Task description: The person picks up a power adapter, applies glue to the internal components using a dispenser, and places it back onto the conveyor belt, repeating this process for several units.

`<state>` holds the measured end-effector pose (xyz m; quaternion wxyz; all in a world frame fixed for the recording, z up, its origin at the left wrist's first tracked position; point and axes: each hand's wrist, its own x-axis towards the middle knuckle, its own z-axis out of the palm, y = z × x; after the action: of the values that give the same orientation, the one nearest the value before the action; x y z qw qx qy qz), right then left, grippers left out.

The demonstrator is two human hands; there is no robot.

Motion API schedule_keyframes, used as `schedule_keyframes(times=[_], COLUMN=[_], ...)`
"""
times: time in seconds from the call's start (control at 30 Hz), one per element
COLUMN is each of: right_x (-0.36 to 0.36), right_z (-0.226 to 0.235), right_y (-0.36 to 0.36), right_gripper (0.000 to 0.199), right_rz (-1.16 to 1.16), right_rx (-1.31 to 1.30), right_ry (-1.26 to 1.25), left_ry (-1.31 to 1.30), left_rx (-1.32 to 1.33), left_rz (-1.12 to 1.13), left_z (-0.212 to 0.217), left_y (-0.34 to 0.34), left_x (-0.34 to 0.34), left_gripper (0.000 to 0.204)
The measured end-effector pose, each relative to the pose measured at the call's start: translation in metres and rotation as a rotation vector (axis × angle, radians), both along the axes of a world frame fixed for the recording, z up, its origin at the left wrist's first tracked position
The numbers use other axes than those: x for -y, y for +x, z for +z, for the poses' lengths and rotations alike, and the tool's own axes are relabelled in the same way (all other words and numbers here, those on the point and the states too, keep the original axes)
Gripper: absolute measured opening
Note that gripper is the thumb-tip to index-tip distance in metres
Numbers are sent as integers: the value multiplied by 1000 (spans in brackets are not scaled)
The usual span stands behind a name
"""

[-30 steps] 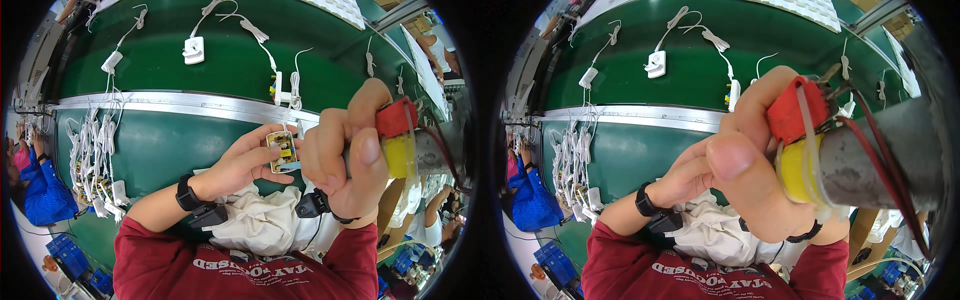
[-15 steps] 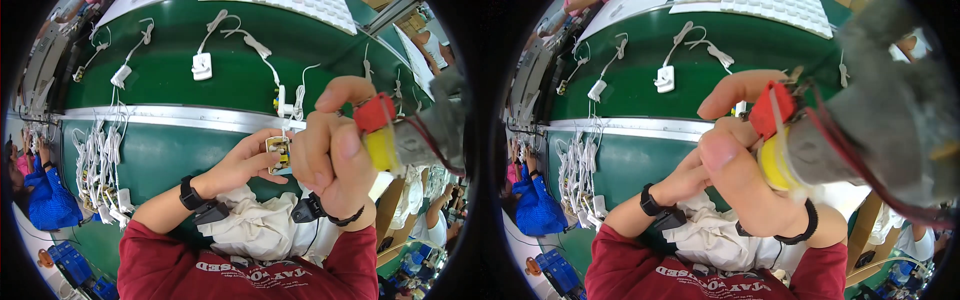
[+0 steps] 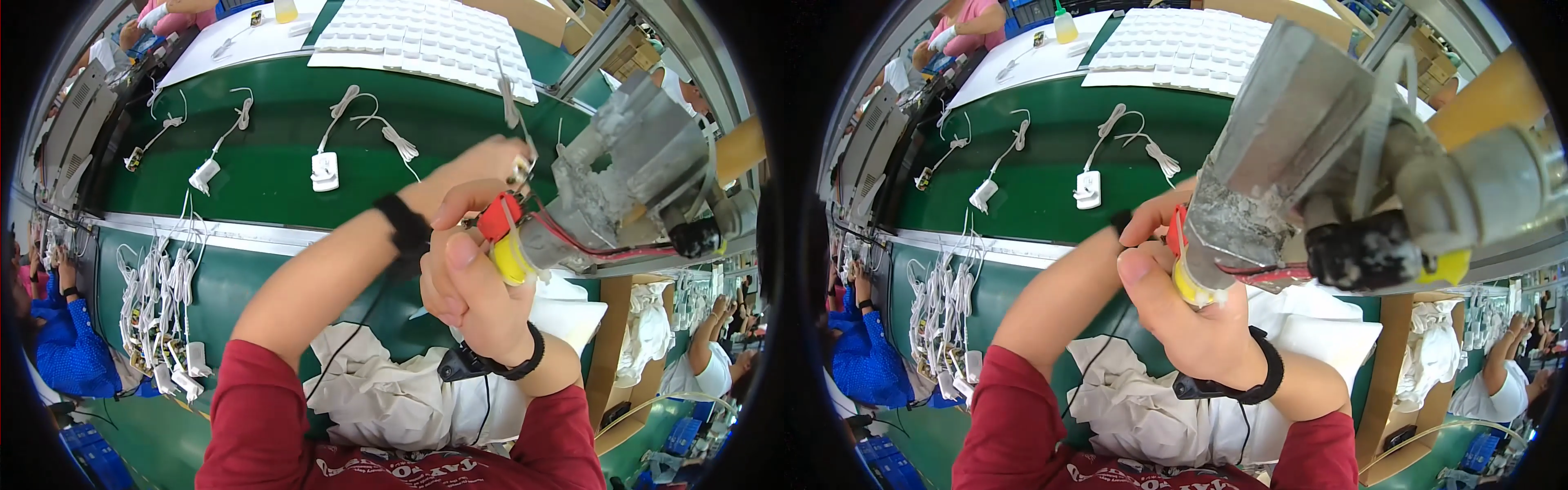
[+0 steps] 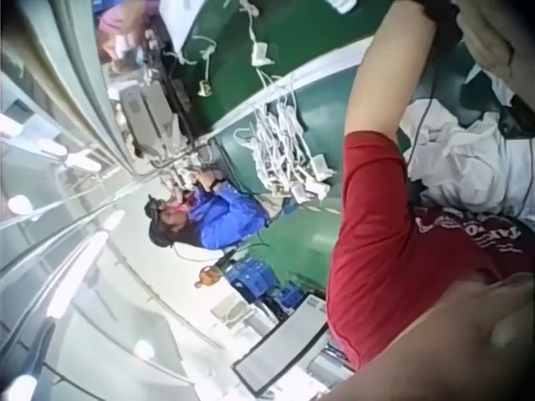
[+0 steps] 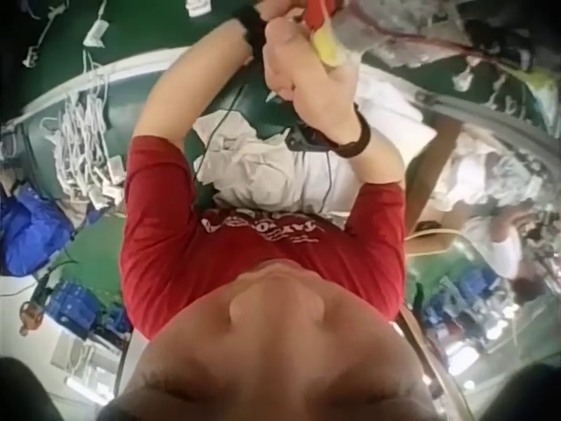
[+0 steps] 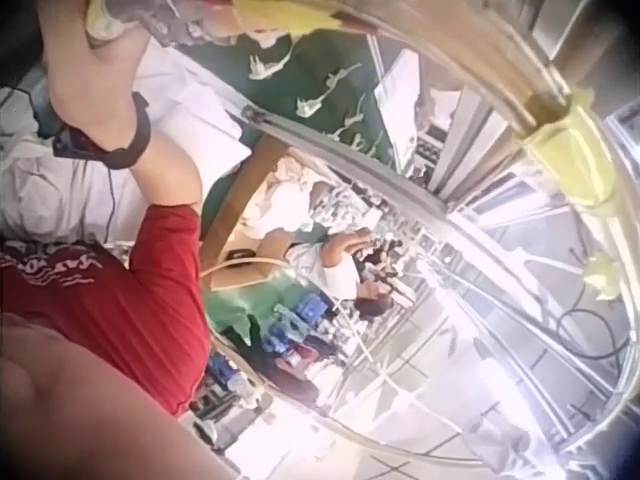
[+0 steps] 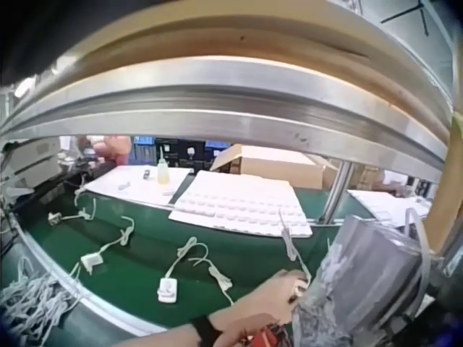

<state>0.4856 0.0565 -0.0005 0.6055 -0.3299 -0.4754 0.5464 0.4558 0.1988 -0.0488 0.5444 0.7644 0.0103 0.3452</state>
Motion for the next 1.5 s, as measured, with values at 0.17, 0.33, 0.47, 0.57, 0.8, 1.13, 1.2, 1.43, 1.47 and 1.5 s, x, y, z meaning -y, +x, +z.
schedule_keyframes(times=[0.17, 0.33, 0.47, 0.57, 0.8, 1.13, 1.2, 1.43, 1.47, 1.5], right_x=[-2, -4, -2, -2, -2, -17, -23, -43, -45, -47], right_z=[0, -5, -2, -4, -4, -8, -10, -27, -28, -30], right_y=[-3, 6, -4, -4, -2, 8, 9, 14, 15, 15], right_gripper=[29, 28, 26, 26, 25, 23, 20, 14, 14, 14], right_rz=[-21, -69, -32, -33, -19, -124, -133, -166, -170, -174], right_rx=[-11, -4, -15, -8, 4, 12, -24, -85, -87, -88], right_ry=[18, 13, 32, 30, 30, -47, -50, -46, -33, -19], left_ry=[50, 584, 255, 188, 518, -859, -1277, -1282, -1239, -1247], left_rx=[17, -1102, -437, -278, -550, -213, -32, -133, -176, -175], left_rz=[460, 361, 457, 545, 655, 339, 237, 22, 8, 6], left_z=[-77, 60, -43, -59, -47, -58, -65, -77, -75, -75], left_y=[21, -27, -53, -67, -58, -104, -115, -115, -114, -114], left_x=[49, 63, 48, 54, 67, 79, 98, 103, 105, 106], left_gripper=[35, 29, 26, 25, 29, 37, 39, 45, 45, 45])
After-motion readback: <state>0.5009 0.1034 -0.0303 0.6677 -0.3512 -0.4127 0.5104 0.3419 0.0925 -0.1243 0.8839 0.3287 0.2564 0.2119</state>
